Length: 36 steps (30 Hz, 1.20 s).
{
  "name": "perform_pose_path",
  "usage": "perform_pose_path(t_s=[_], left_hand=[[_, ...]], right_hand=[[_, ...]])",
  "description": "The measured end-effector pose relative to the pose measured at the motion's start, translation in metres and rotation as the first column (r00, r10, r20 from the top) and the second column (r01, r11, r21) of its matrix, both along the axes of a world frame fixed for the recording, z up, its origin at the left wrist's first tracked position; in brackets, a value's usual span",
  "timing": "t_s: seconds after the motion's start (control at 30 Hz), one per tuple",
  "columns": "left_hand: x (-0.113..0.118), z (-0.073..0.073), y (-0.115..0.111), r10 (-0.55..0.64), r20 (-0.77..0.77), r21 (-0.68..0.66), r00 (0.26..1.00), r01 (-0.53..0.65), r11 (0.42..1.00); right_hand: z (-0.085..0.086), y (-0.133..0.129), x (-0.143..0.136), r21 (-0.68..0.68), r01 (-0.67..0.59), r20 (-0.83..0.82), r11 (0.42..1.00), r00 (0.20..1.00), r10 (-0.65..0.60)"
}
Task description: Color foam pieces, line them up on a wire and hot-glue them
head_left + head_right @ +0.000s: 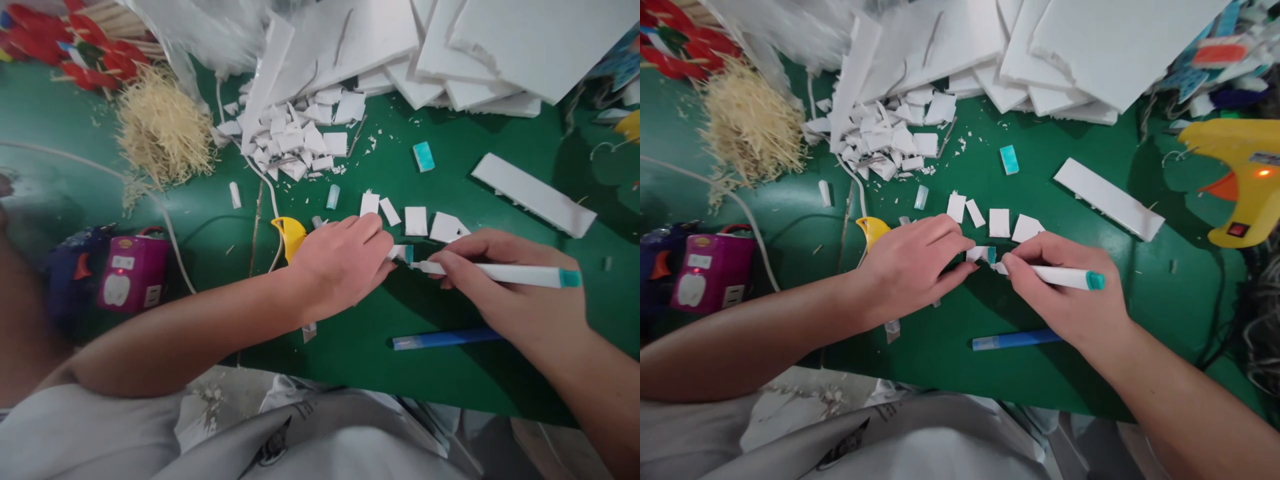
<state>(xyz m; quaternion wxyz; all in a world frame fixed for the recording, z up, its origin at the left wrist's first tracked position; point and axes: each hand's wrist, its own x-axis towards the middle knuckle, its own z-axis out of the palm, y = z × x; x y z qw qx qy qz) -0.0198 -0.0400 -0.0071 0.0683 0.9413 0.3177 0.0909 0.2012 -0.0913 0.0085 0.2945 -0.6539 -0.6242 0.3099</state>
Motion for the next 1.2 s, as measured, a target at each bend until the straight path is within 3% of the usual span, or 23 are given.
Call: perform_pose_path(t_s=[0.13,0.27,0.43,0.57,0.7,0.87,1.2], left_hand=[[0.0006,0.0003,0.0003,0.006,-0.012,-0.026,1.000,-0.006,1.000],[0.0008,0.0009,0.0012,0.006,-0.035,-0.038,0.999,-0.007,0.999],[0.0005,0.0016,0.0014,0.013,-0.022,-0.040,1.000,-0.013,0.999],[0.0006,0.0008,0.0007,0.003,-0.016,-0.024,1.000,-0.003,1.000],[0.0009,0.0007,0.0001,0.007,-0.018,-0.034,1.000,-0.008,0.999],[0.0012,0.0017,0.0004,0.009,-0.033,-0.044,0.999,-0.011,0.999],[0.0017,0.0010,0.0003,0.012,-0.026,-0.037,1.000,-0.013,0.999]], right_hand=[[-0.0002,-0.0001,0.0012,0.031,0.057,-0.007,0.998,0.998,-0.057],[0.0011,0.0010,0.0014,-0.002,-0.024,0.036,1.000,0.999,0.024],[0.0030,0.0030,-0.0029,0.037,0.061,-0.026,0.997,0.998,-0.060],[0.0013,0.0031,-0.0023,0.041,-0.007,0.023,0.999,1.000,0.006],[0.0004,0.0035,-0.0029,0.084,0.055,-0.023,0.995,0.998,-0.054],[0.0018,0.0030,-0.0028,0.044,-0.002,0.033,0.999,0.999,0.001],[-0.0035,0.0007,-0.0050,0.072,0.051,-0.046,0.996,0.998,-0.048]])
